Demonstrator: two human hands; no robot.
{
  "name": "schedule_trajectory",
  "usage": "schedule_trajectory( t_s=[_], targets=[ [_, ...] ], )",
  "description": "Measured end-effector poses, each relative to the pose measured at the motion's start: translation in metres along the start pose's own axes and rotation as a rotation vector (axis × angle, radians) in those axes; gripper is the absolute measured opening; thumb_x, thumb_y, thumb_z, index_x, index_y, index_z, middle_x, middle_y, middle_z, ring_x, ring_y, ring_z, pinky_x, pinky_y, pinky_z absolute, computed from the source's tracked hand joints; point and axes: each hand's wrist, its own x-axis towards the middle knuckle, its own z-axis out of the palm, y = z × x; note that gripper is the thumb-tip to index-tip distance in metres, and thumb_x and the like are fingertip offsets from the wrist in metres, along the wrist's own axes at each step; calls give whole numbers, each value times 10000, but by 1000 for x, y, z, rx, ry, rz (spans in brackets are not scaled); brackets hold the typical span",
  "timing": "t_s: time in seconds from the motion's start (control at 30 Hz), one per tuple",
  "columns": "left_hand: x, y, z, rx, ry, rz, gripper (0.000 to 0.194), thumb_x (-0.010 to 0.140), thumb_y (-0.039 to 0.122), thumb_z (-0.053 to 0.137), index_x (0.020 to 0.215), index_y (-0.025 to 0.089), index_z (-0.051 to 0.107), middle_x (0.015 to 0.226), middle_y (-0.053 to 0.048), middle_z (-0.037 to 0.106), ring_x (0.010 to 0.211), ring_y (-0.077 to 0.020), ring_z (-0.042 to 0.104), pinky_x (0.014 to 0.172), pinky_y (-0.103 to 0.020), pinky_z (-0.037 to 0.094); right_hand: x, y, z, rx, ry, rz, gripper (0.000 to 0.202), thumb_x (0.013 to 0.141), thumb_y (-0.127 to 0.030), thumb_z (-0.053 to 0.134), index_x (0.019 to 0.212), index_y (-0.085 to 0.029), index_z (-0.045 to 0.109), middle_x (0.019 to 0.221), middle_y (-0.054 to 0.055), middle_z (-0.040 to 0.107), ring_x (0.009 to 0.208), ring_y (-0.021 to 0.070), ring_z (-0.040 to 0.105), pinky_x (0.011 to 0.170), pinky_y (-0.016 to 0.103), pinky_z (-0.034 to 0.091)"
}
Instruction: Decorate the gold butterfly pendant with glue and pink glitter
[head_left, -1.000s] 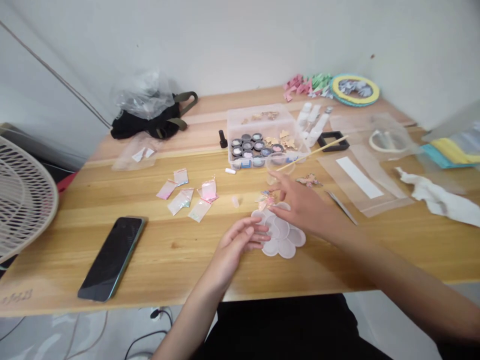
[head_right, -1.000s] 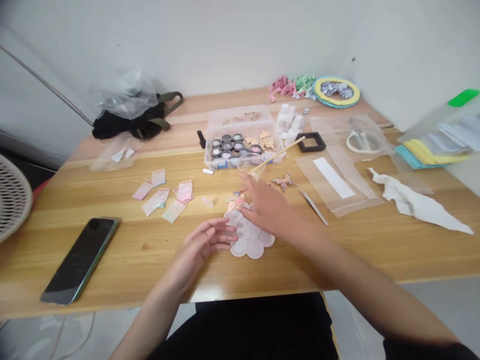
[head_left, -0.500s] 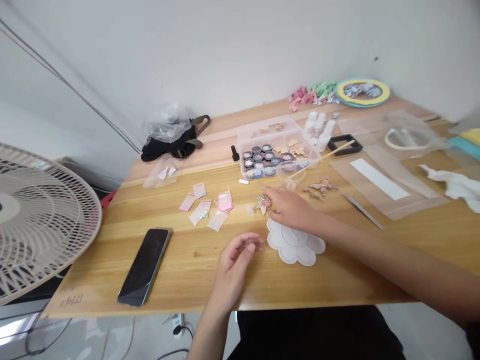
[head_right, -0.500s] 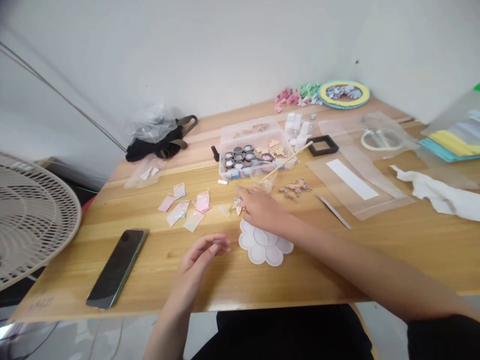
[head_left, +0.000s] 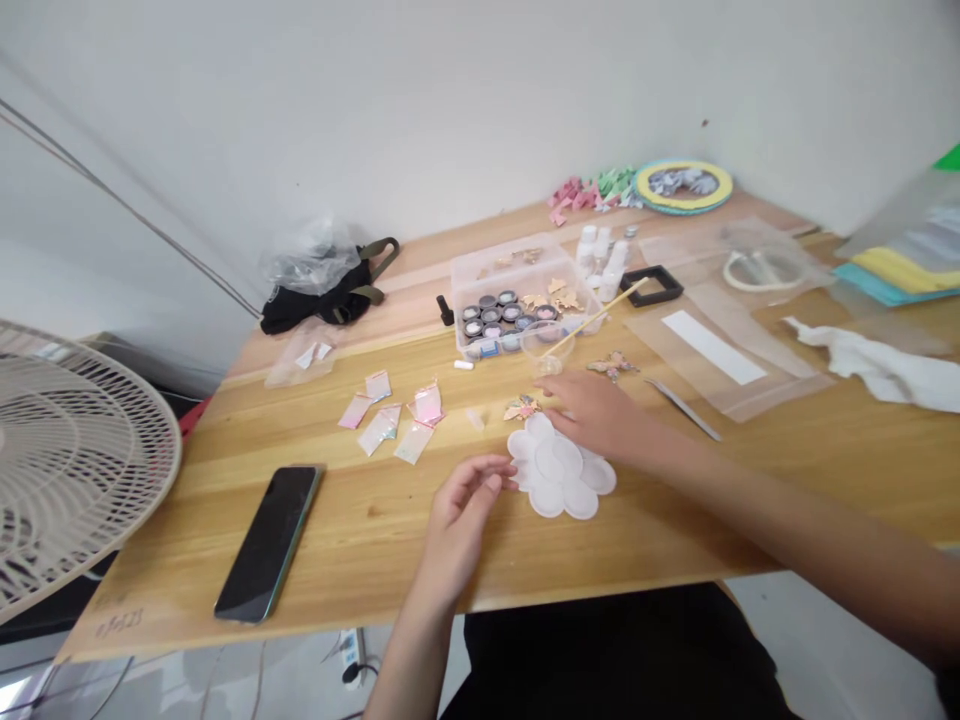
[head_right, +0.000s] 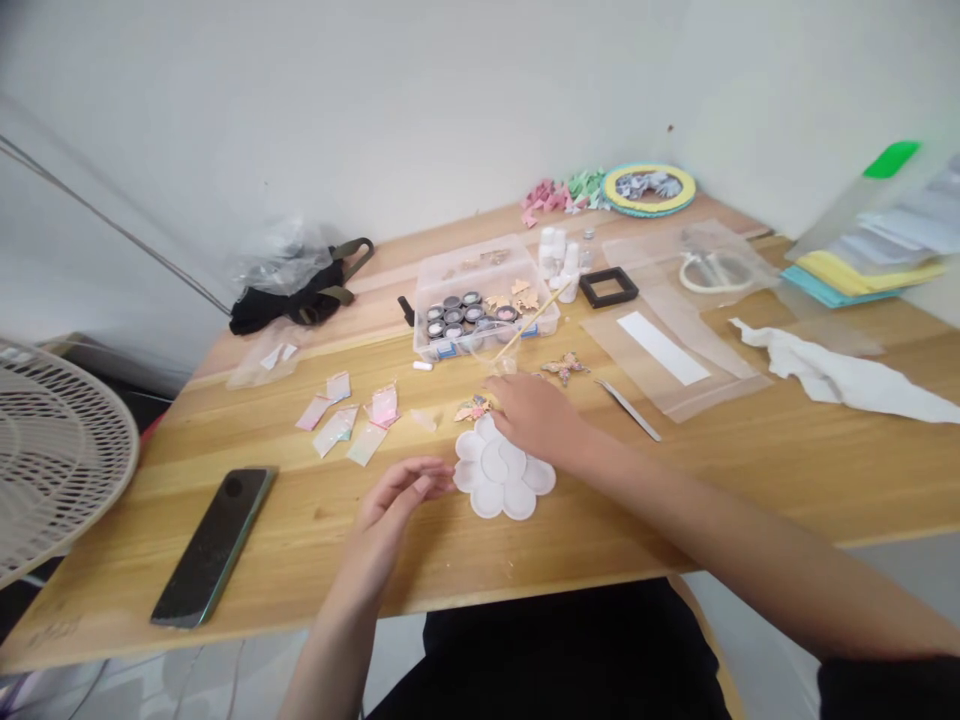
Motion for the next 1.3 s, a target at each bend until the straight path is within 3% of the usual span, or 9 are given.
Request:
schedule_trajectory(
  t_s=[0.1, 0.27, 0.4, 0.73, 0.93, 1.03, 1.1, 1.2, 1.3],
  targets=[
    [0, 0, 1, 15, -13, -1, 223, 848, 385, 711, 962, 196, 735, 963, -57, 765, 866, -187, 707, 903, -350, 525, 4, -14, -1, -52, -3, 58, 309, 959, -296, 549, 1194, -130, 660, 1190, 181, 726, 1129, 326, 684, 904, 431, 538],
    [-3, 0, -1, 35, -7, -6, 209, 859, 385, 705, 959, 204, 735, 965, -52, 768, 872, -181, 707, 898, -339, 526, 13, -35, -4, -116, -44, 137, 305, 954, -283, 594, 1201, -106, 627, 1087, 179, 725, 1011, 293, 700, 853, 422, 559],
    [-5, -2, -3, 40, 16, -5, 194, 876, 374, 686, 958, 205, 733, 975, -50, 764, 898, -182, 701, 914, -338, 519, 17, -43, -3, -132, -84, 185, 385, 968, -397, 622, 1281, -173, 600, 1264, 104, 641, 1080, 226, 656, 915, 447, 576],
    [-5, -4, -6, 9, 8, -4, 233, 818, 406, 734, 922, 198, 728, 938, -52, 756, 868, -190, 698, 893, -344, 529, 30, -45, 9, -78, -14, 38, 399, 963, -410, 630, 1288, -182, 597, 1298, 99, 623, 1108, 230, 646, 931, 464, 573],
    [-8, -8, -12, 12, 12, -17, 196, 859, 379, 703, 951, 209, 734, 985, -49, 764, 898, -182, 703, 917, -333, 520, 7, -25, 3, -32, 17, 29, 512, 917, -147, 548, 1427, -123, 518, 1288, 172, 684, 1192, 307, 642, 979, 440, 543],
    [-9, -8, -16, 9, 21, -22, 182, 862, 368, 703, 948, 210, 735, 982, -45, 766, 896, -184, 703, 917, -333, 517, -20, -2, -13, -40, 31, 115, 361, 967, -249, 501, 1291, -184, 645, 1330, 150, 677, 1191, 295, 650, 973, 419, 524],
    [-8, -8, -16, 2, 26, -23, 172, 861, 356, 706, 944, 209, 737, 985, -45, 767, 905, -186, 703, 921, -333, 514, -39, 17, -26, -69, 43, 241, 334, 976, -308, 499, 1246, -227, 678, 1217, 136, 728, 1056, 286, 701, 851, 420, 536],
    [-6, -7, -11, -14, 27, -18, 144, 867, 328, 702, 929, 205, 744, 970, -42, 763, 950, -184, 696, 939, -319, 501, -61, 44, -41, -185, 71, 467, 269, 951, -277, 477, 994, -177, 723, 1110, 215, 723, 953, 356, 700, 669, 455, 471],
    [-4, -8, -4, -43, 29, -5, 140, 869, 306, 701, 961, 210, 743, 973, -36, 754, 966, -175, 689, 950, -312, 491, -73, 59, -44, -250, 58, 556, 221, 941, -268, 499, 837, -187, 676, 990, 202, 702, 914, 332, 683, 627, 407, 416]
  ],
)
